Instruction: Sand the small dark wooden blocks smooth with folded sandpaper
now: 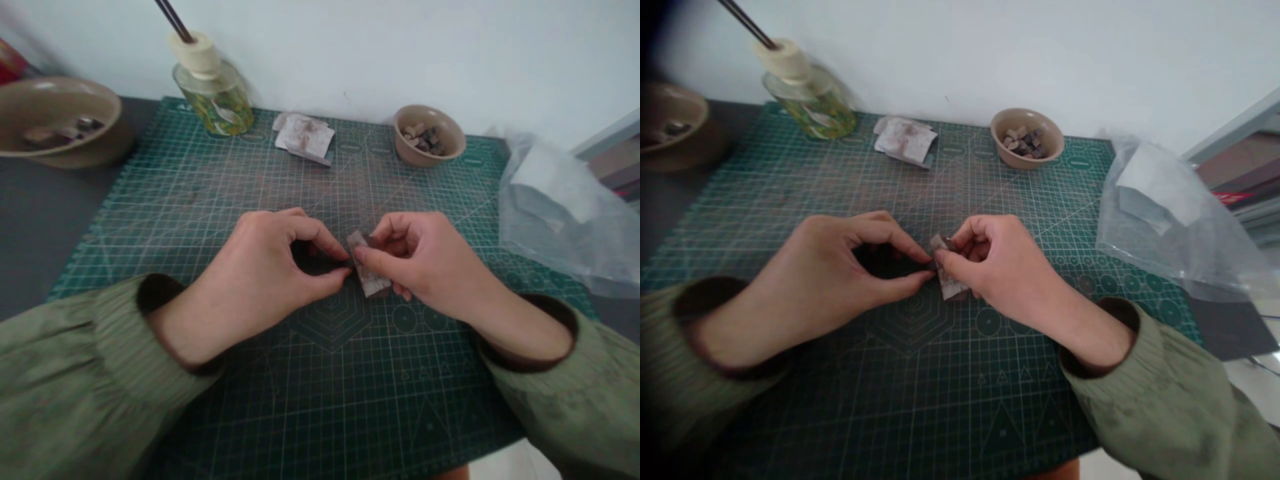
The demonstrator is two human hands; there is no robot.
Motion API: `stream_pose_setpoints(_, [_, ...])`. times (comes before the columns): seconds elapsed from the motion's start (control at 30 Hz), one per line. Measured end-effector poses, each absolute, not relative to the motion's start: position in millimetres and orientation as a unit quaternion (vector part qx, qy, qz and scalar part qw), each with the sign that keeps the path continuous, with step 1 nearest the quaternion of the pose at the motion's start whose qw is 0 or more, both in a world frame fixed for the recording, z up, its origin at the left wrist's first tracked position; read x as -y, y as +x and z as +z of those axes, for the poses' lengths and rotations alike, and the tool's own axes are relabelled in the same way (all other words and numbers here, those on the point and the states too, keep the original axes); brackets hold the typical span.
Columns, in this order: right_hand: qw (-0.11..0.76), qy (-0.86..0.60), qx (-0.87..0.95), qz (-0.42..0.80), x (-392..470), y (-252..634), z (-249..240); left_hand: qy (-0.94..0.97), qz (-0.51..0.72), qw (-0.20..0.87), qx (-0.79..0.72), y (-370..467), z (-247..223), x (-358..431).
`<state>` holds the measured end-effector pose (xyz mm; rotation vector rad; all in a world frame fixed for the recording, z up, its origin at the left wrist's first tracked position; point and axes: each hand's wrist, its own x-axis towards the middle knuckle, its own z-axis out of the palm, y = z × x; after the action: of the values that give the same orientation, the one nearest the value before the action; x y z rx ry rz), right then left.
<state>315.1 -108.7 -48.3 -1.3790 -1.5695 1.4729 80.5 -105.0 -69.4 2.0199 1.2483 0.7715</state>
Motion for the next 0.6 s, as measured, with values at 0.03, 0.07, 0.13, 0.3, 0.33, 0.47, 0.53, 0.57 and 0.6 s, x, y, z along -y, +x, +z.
stream_pose_setpoints(0.03, [0.291, -0.515, 0.588, 0.552, 109.0, 314.3, -47.7, 0.768, 0.294, 0.315, -0.474, 80.5, -69.2, 105.0])
stream_pose_setpoints(0.07, [0.295, -0.514, 0.586, 0.552, 109.1, 313.6, -47.3, 0.770, 0.293, 0.314, -0.473, 80.5, -69.1, 104.9])
stream_pose_setpoints(0.13, [0.302, -0.517, 0.582, 0.551, 109.3, 312.3, -46.8, 0.771, 0.294, 0.312, -0.471, 80.4, -69.2, 104.6])
stream_pose_setpoints(0.3, [0.292, -0.517, 0.564, 0.574, 110.2, 311.7, -47.6, 0.772, 0.292, 0.309, -0.472, 80.5, -70.4, 103.5])
stream_pose_setpoints(0.33, [0.291, -0.518, 0.560, 0.578, 110.6, 312.1, -48.0, 0.772, 0.292, 0.311, -0.471, 80.7, -70.4, 103.3])
stream_pose_setpoints(0.47, [0.301, -0.519, 0.551, 0.580, 111.6, 313.7, -50.3, 0.771, 0.294, 0.318, -0.467, 81.1, -69.3, 103.1])
stream_pose_setpoints(0.53, [0.295, -0.514, 0.553, 0.586, 111.5, 313.9, -51.1, 0.772, 0.295, 0.315, -0.467, 81.0, -68.8, 103.0])
stream_pose_setpoints(0.57, [0.294, -0.515, 0.553, 0.585, 111.3, 313.9, -51.4, 0.772, 0.294, 0.315, -0.467, 80.8, -68.7, 102.9])
stream_pose_setpoints(0.6, [0.296, -0.517, 0.553, 0.583, 111.1, 313.8, -51.6, 0.773, 0.294, 0.313, -0.467, 80.7, -68.7, 102.9])
